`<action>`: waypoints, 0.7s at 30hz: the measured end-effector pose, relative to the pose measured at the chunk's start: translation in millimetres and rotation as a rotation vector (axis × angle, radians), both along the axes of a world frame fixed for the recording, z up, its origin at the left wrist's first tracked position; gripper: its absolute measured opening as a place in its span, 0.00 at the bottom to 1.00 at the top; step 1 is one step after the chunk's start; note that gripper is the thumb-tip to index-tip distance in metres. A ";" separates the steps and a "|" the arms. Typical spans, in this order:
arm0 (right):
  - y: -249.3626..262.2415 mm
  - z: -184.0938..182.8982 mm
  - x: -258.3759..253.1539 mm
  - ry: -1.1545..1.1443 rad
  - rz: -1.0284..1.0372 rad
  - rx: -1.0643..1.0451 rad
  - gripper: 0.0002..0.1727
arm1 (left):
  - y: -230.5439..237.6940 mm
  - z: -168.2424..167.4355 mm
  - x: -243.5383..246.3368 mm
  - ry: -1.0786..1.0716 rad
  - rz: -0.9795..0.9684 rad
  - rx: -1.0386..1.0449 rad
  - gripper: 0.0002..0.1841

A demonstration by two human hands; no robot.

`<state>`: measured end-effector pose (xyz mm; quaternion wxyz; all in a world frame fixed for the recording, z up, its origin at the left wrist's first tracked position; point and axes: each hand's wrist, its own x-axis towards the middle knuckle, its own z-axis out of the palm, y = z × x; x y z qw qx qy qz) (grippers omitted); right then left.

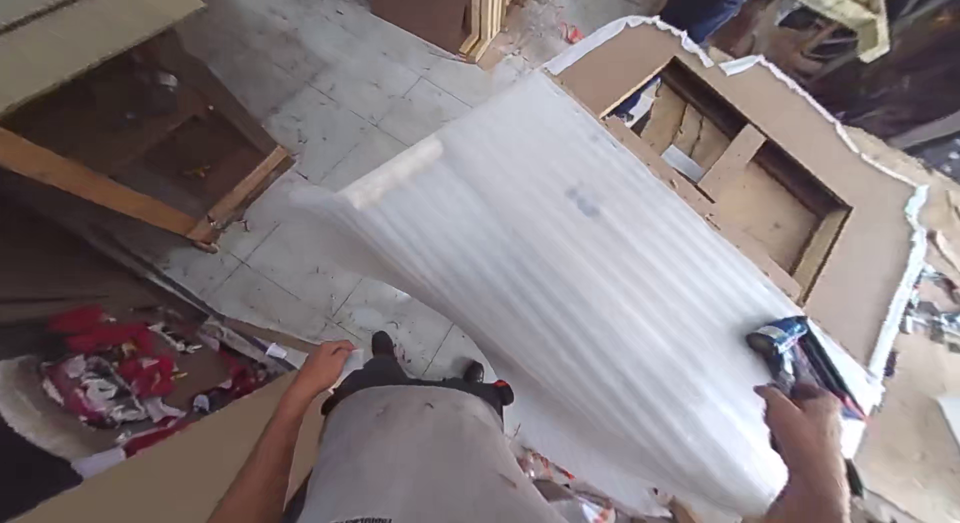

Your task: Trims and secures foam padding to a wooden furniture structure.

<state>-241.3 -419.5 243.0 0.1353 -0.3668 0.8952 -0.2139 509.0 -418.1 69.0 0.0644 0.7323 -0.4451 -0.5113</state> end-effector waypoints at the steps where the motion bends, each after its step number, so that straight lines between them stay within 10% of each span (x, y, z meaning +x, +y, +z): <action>1: -6.3 2.0 42.9 -0.107 -0.015 -0.040 0.39 | -11.0 4.4 28.0 -0.020 0.076 -0.018 0.22; 7: -48.5 -1.3 288.6 -0.645 0.080 -0.326 0.21 | -144.7 66.8 150.2 -0.043 0.463 -0.300 0.20; 14: -173.9 -32.1 501.9 -0.823 0.186 -0.238 0.18 | -345.2 126.1 106.0 0.019 -0.397 -0.742 0.24; 21: -291.0 -58.9 580.3 -0.544 0.147 0.044 0.22 | -398.6 100.6 72.8 0.267 -0.770 -0.581 0.21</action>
